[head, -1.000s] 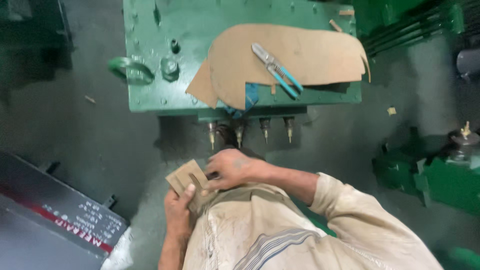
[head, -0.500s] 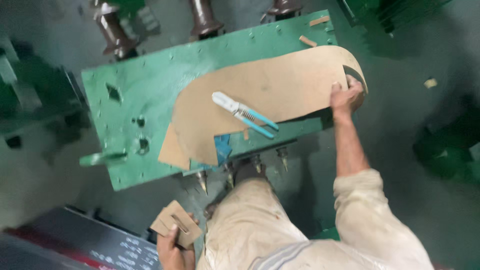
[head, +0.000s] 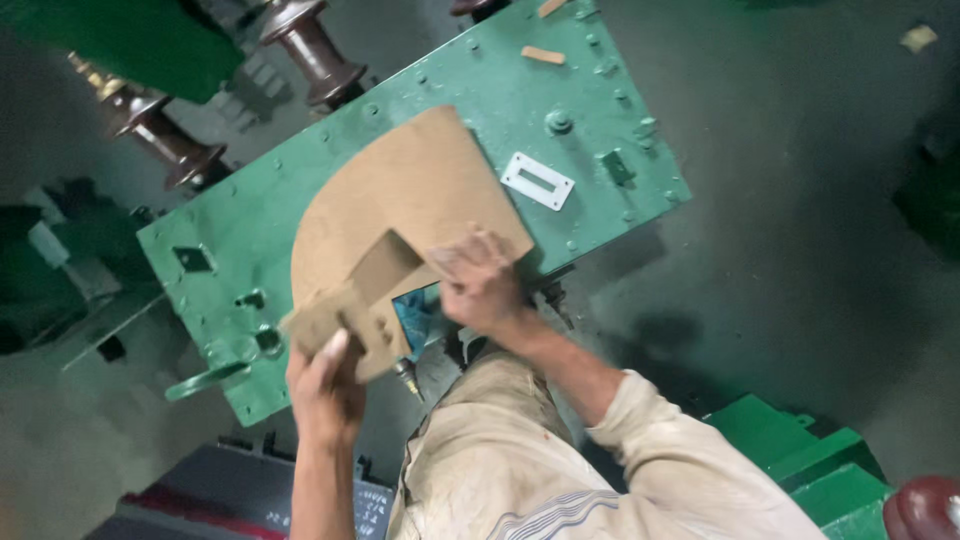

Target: The person picks up a small marked piece of fiberboard from a green machine table and cuts along the drawn lines with hand shears, trimming the edges of the piece. They turn the piece while cutting, set trimmed pieces on the table, and continue cutting another small piece from the sheet.

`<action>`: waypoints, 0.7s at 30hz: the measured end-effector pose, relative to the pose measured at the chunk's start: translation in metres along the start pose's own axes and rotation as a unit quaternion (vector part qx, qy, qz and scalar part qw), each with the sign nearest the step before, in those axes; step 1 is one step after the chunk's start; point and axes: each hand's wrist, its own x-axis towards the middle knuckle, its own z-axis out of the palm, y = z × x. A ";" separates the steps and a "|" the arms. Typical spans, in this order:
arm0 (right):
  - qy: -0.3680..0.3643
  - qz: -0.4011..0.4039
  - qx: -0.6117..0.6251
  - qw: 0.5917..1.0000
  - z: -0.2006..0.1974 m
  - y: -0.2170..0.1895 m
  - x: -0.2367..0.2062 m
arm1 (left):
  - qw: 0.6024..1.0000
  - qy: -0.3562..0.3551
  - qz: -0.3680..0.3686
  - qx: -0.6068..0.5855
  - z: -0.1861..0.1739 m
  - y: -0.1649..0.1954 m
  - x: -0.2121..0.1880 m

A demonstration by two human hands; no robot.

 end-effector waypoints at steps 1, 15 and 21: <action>-0.029 -0.010 -0.004 1.000 -0.006 0.010 -0.003 | 1.000 -0.024 -0.011 -0.015 0.008 0.000 0.012; -0.281 0.183 -0.166 0.927 0.014 0.219 0.015 | 0.980 -0.052 -0.063 0.180 0.001 -0.067 -0.001; -0.312 0.148 -0.212 0.914 0.011 0.199 0.001 | 0.997 0.037 -0.064 0.015 -0.047 -0.083 -0.025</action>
